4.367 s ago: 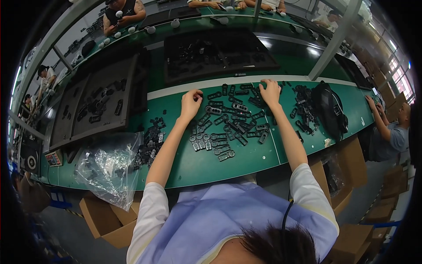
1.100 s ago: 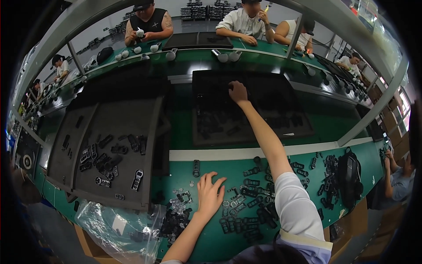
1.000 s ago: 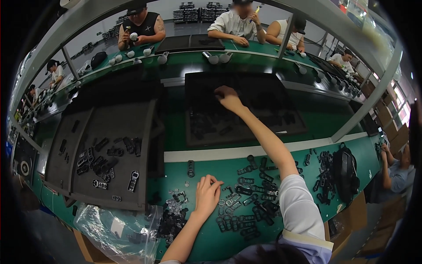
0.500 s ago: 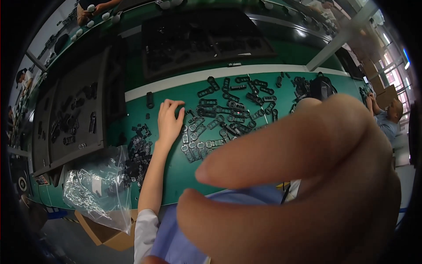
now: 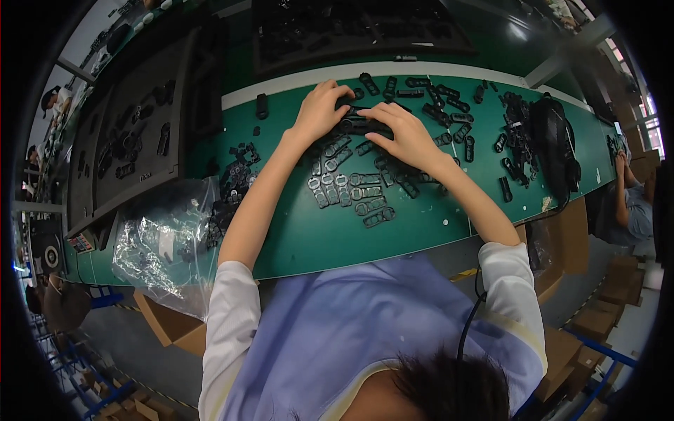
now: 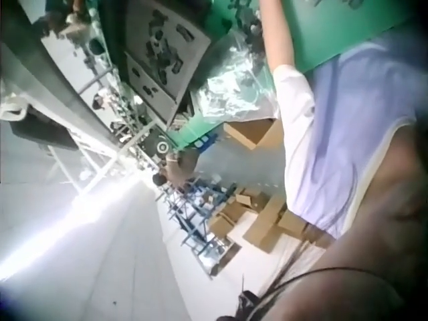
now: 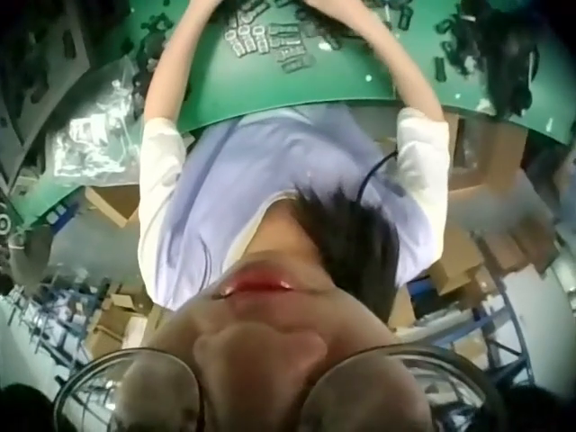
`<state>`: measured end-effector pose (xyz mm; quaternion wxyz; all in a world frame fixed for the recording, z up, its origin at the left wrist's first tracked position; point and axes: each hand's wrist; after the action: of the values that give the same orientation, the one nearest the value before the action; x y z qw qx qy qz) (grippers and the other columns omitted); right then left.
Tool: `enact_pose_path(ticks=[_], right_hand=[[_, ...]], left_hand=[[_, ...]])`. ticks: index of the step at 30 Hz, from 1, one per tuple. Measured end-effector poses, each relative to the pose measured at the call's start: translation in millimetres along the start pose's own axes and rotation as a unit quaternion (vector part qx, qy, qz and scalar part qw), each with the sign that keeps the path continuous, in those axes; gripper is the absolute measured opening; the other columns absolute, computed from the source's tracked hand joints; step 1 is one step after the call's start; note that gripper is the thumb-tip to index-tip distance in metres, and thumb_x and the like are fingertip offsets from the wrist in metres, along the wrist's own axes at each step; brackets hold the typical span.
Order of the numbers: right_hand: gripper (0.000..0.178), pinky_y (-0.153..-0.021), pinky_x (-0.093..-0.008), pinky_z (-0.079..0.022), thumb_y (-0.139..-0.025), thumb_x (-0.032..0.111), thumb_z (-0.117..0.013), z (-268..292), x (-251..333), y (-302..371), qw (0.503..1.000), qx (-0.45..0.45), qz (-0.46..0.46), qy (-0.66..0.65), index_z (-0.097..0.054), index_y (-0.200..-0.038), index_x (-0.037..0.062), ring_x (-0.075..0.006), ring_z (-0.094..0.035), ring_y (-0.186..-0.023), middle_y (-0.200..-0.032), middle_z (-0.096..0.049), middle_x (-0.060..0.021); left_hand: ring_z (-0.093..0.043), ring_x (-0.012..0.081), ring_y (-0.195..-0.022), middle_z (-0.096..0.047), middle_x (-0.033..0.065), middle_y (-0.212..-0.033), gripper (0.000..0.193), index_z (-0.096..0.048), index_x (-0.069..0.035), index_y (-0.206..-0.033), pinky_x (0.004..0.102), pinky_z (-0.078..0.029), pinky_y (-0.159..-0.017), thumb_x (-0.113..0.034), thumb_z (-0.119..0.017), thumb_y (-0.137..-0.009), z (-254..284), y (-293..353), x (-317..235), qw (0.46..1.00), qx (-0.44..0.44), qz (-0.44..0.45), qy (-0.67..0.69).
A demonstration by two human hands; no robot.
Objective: The person assembles small plastic components and metal clips by hand at a production workbench.
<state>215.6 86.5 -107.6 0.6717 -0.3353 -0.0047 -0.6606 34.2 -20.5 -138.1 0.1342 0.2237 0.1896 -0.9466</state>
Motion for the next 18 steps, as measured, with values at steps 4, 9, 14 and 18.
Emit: enact_pose_path(ticks=[4, 9, 14, 18], right_hand=[[0.023, -0.083, -0.0356, -0.045, -0.077, 0.004, -0.067, -20.9, -21.6, -10.8, 0.998, 0.029, 0.015, 0.050, -0.060, -0.099, 0.0028, -0.0286, -0.056, -0.092, -0.094, -0.060, -0.0082], [0.017, -0.084, -0.0354, -0.045, -0.075, 0.000, -0.068, -7.6, -22.7, -3.9, 0.997, 0.005, -0.078, -0.003, -0.058, -0.089, 0.0016, -0.0289, -0.057, -0.090, -0.093, -0.059, -0.0096], [0.019, -0.075, -0.0338, -0.046, -0.072, -0.005, -0.068, -6.9, 37.3, 50.3, 0.961, 0.025, -0.120, -0.246, -0.055, -0.085, -0.0002, -0.0261, -0.060, -0.084, -0.088, -0.059, -0.0103], [0.019, -0.075, -0.0332, -0.046, -0.072, -0.005, -0.068, -21.8, 35.8, 70.0, 0.985, -0.011, -0.074, -0.156, -0.055, -0.085, -0.0006, -0.0256, -0.060, -0.084, -0.089, -0.059, -0.0099]], left_hand=[[-0.056, 0.0269, -0.093, -0.056, 0.0084, -0.091, 0.022, -0.063, -0.009, -0.102, 0.0381, -0.046, -0.081, -0.015, -0.066, -0.081, 5.1, -2.7, 3.7, 0.999, 0.006, 0.033, 0.008], [-0.057, 0.0262, -0.093, -0.057, 0.0081, -0.095, 0.022, -0.064, -0.009, -0.103, 0.0368, -0.047, -0.082, -0.014, -0.065, -0.081, 10.5, 9.2, 7.8, 0.997, -0.072, 0.015, -0.020], [-0.056, 0.0269, -0.092, -0.056, 0.0083, -0.096, 0.018, -0.066, -0.009, -0.097, 0.0378, -0.048, -0.080, -0.007, -0.065, -0.080, 31.9, 50.9, -14.8, 0.996, -0.087, -0.004, 0.031], [-0.056, 0.0256, -0.090, -0.055, 0.0076, -0.097, 0.019, -0.067, -0.008, -0.096, 0.0361, -0.048, -0.077, 0.000, -0.064, -0.079, 28.7, 66.0, -17.0, 0.995, -0.005, -0.004, 0.102]])
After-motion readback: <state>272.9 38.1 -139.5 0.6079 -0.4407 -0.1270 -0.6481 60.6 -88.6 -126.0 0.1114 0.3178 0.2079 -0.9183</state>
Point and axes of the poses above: each hand's wrist, its own y-axis away from the middle knuckle, its own z-axis out of the back of the hand, x = y × z
